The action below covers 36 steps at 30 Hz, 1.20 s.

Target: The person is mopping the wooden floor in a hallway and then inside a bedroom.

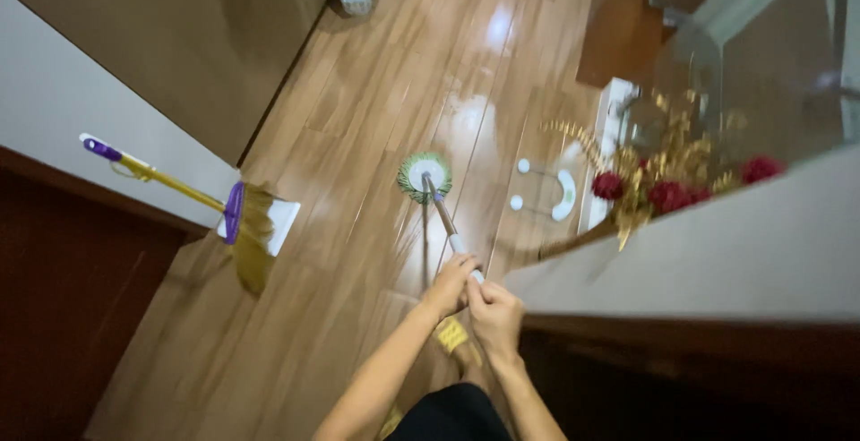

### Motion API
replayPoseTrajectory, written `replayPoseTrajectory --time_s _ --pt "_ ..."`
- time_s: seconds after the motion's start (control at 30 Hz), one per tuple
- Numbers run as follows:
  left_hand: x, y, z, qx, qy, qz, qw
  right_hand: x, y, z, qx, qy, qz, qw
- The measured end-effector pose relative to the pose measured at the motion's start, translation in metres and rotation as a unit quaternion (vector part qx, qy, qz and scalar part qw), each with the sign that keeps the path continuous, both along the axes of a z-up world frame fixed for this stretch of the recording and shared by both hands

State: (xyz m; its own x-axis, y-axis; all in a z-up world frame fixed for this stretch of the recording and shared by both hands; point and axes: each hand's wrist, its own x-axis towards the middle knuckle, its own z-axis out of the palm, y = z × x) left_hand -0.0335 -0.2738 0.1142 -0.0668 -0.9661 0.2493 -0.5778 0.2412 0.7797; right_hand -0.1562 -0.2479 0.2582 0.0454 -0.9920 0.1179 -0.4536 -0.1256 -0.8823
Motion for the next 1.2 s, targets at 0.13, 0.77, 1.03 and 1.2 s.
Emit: replayPoseTrajectory --time_s 0.13,0.77,1.03,1.2 --pt "-0.007 0.067 0.029 0.005 0.053 -0.069 0.996 -0.008 0.063 0.046 0.028 -0.001 -0.032 0.999" --pt "0.089 0.065 -0.066 0.195 0.050 0.170 0.965 0.119 -0.240 -0.152 -0.108 0.195 0.063 0.973" --pt "0.095 0.084 -0.074 0.223 0.047 0.209 0.951 0.111 -0.242 -0.191 -0.088 0.198 0.071 0.974" --pt "0.070 0.070 -0.135 0.165 0.066 0.190 0.966 0.063 -0.114 -0.121 -0.123 0.214 0.028 0.969"
